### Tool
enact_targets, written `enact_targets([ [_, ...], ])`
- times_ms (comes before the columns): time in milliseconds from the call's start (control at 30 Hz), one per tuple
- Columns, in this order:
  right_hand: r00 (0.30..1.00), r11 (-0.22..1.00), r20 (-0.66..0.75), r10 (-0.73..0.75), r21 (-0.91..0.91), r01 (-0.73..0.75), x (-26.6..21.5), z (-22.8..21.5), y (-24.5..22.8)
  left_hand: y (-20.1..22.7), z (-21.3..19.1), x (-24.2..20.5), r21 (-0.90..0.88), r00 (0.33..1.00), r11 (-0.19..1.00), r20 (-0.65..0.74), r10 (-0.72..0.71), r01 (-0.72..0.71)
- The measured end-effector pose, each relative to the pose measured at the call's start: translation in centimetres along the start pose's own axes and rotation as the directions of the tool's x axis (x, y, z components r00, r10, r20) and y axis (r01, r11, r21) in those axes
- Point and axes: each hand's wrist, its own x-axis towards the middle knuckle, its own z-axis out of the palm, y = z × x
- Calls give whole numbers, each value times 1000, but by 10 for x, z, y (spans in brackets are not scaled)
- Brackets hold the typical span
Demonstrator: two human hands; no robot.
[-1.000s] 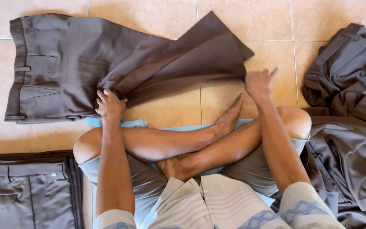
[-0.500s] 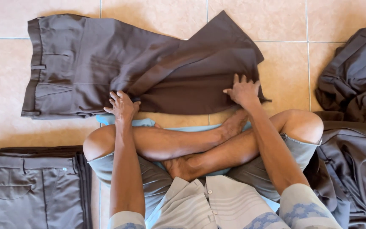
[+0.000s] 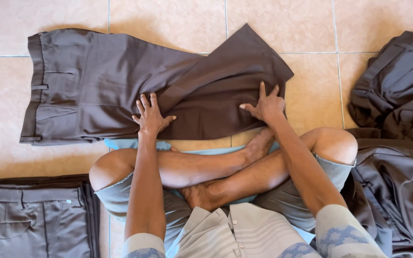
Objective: A person sits on the floor and meticulously folds a pair of brown trousers from a pile of garments.
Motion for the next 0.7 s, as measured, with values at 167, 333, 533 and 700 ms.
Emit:
enact_targets([
  [167,980,998,189,64,-12,-63,14,32,9,25,-28,-14,-11,973,992,198,-123,127],
  [333,999,987,-32,35,158,-30,32,16,6,36,1,-2,-43,977,997,-204,61,-71],
  [533,998,982,23,64,174,-67,37,6,12,25,78,3,-199,917,959,-382,114,-202],
  [700,995,986,92,47,154,-61,35,22,24,32,74,6,-367,922,912,-386,29,-182],
])
